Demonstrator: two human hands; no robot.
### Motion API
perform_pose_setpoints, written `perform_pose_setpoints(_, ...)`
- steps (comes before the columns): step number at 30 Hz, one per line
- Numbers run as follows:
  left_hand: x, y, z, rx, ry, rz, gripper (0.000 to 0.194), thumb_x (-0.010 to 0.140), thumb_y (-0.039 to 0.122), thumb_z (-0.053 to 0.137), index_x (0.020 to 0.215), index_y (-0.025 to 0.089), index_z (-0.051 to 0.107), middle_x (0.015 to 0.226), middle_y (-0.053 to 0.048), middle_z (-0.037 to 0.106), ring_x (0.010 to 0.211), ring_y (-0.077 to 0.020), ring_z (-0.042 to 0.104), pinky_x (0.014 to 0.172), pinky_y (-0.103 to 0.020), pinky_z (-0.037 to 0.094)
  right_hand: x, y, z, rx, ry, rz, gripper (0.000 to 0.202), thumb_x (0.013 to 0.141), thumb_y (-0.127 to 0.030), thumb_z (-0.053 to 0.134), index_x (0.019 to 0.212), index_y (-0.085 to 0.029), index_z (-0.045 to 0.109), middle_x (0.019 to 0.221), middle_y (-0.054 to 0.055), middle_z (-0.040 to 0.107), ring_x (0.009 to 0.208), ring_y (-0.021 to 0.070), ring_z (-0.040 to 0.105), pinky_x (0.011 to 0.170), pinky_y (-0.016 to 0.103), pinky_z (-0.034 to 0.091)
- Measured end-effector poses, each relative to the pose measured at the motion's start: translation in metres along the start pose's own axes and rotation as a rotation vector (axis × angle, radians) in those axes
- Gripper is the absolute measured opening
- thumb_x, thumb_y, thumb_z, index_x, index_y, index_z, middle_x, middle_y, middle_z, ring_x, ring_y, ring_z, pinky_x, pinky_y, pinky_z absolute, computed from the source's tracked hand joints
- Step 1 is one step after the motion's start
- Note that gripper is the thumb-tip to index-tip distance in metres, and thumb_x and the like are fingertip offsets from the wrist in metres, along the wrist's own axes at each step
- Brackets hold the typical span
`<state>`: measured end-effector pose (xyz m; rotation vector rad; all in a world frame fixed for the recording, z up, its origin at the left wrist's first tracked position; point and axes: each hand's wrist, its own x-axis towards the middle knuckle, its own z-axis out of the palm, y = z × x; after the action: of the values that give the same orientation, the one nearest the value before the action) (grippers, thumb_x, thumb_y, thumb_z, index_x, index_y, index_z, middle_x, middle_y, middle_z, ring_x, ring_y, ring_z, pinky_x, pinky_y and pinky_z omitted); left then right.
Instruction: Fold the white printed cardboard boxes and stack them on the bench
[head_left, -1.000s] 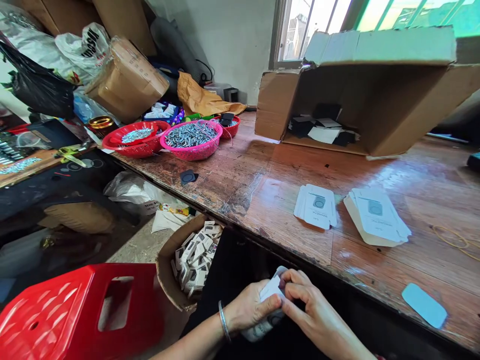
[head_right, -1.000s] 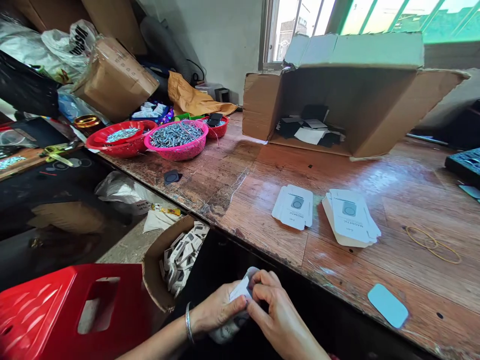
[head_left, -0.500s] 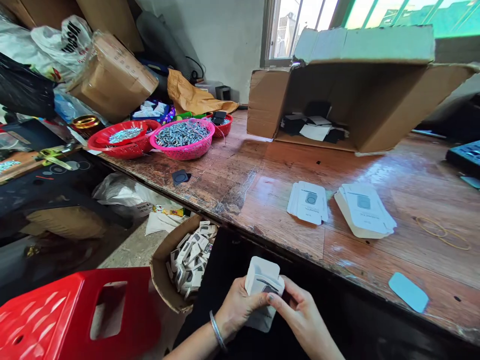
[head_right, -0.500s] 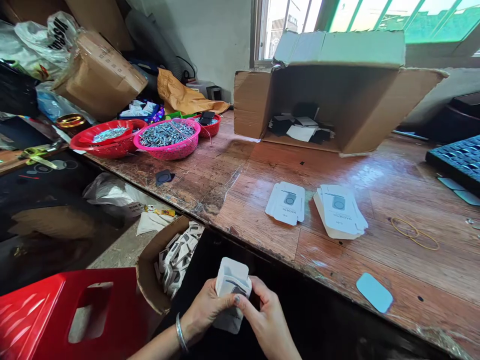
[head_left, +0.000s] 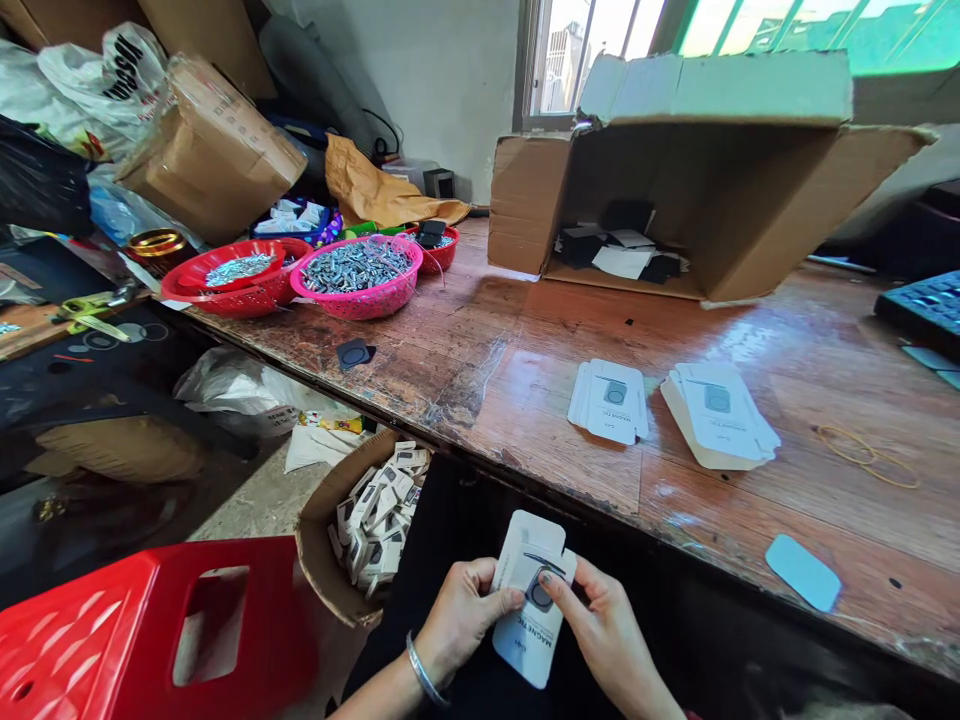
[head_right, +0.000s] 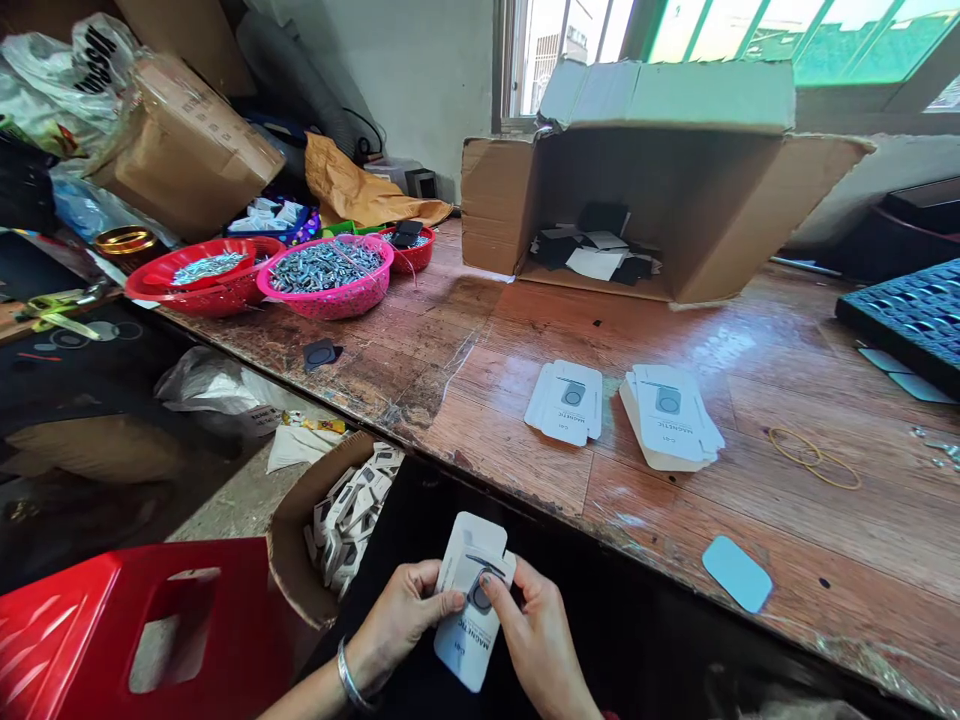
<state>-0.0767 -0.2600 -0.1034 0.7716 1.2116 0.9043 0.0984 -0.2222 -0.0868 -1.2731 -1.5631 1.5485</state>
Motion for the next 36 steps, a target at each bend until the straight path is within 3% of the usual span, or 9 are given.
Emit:
perform_pose_setpoints(3,-0.004,0.001,0.006,0.059,0.109,0.059,0.043,0.065,0.039,0.081,0.098,0.015,0.065,0.084,-0.003,0.067,0.075,-0.018,0.062,0.065,-0.025,0.046,0.0,-0.002,0.003,-0.045,0.002,0.021,0.032,0.089,-0.043,0.058,0.096,-0.016,0.074,0.086,0.007,0.074,0.082,0.0246,0.065,0.074,0.031,0.05)
perform_pose_setpoints(5,-0.008,0.004,0.007,0.119,0.175,0.138,0.058,0.068,0.026,0.079,0.121,0.022,0.056,0.101,-0.005,0.067,0.086,-0.0195,0.064,0.071,-0.026,0.05,0.001,-0.004,0.004,-0.06,0.002,0.023,0.03,0.09,-0.04,0.057,0.1,-0.016,0.072,0.092,0.007,0.074,0.087,0.0253,0.065,0.079,0.032,0.05)
perform_pose_setpoints(10,-0.014,0.005,0.001,0.18,0.065,0.117,0.077,0.069,0.014,0.07,0.14,0.027,0.045,0.113,-0.007,0.066,0.085,-0.0191,0.064,0.072,-0.028,0.052,0.001,-0.008,0.005,-0.061,-0.04,0.016,0.03,0.09,-0.034,0.055,0.109,-0.015,0.069,0.103,0.009,0.074,0.096,0.0263,0.066,0.086,0.034,0.049)
perform_pose_setpoints(15,-0.017,-0.002,-0.004,-0.023,-0.049,0.08,0.089,0.069,0.014,0.07,0.147,0.027,0.03,0.121,-0.008,0.064,0.091,-0.0198,0.066,0.081,-0.032,0.051,0.0,-0.012,0.005,-0.062,-0.113,0.0,0.03,0.091,-0.033,0.054,0.111,-0.016,0.068,0.106,0.009,0.074,0.097,0.0258,0.067,0.088,0.034,0.05)
perform_pose_setpoints(20,-0.019,0.004,-0.009,-0.142,-0.123,0.024,0.09,0.063,0.013,0.077,0.14,0.028,0.033,0.116,-0.008,0.066,0.102,-0.0234,0.065,0.089,-0.037,0.049,-0.005,-0.009,0.01,-0.082,-0.102,-0.009,0.034,0.09,-0.032,0.058,0.12,-0.018,0.062,0.105,0.009,0.073,0.098,0.0258,0.068,0.086,0.035,0.052)
perform_pose_setpoints(24,-0.019,0.005,-0.014,-0.181,-0.109,0.03,0.076,0.062,0.015,0.082,0.125,0.028,0.041,0.115,-0.008,0.066,0.102,-0.023,0.065,0.091,-0.039,0.047,-0.015,0.001,0.018,0.038,0.098,0.013,0.053,0.091,-0.035,0.058,0.137,-0.021,0.038,0.097,0.006,0.072,0.083,0.0211,0.069,0.074,0.031,0.054)
perform_pose_setpoints(28,-0.021,0.002,-0.016,-0.228,-0.099,0.083,0.07,0.064,0.028,0.086,0.119,0.026,0.044,0.11,-0.008,0.066,0.1,-0.0223,0.064,0.087,-0.035,0.048,-0.017,0.002,0.017,0.119,0.031,-0.017,0.037,0.091,-0.04,0.058,0.124,-0.024,0.05,0.101,0.006,0.069,0.084,0.0193,0.067,0.071,0.027,0.053)
perform_pose_setpoints(31,-0.024,0.002,-0.014,-0.224,-0.073,0.103,0.055,0.066,0.039,0.085,0.107,0.022,0.052,0.097,-0.004,0.067,0.091,-0.0193,0.063,0.079,-0.029,0.047,-0.015,-0.004,0.012,0.133,-0.046,-0.01,0.023,0.092,-0.043,0.057,0.104,-0.023,0.06,0.087,0.002,0.065,0.078,0.0168,0.061,0.067,0.024,0.049)
perform_pose_setpoints(36,-0.027,0.006,-0.014,-0.05,0.079,0.144,0.04,0.07,0.051,0.079,0.077,0.016,0.06,0.071,0.002,0.059,0.07,-0.013,0.053,0.066,-0.023,0.041,-0.015,-0.01,0.01,0.081,-0.091,-0.011,0.035,0.094,-0.047,0.052,0.075,-0.018,0.058,0.07,-0.002,0.051,0.064,0.0125,0.046,0.058,0.023,0.04)
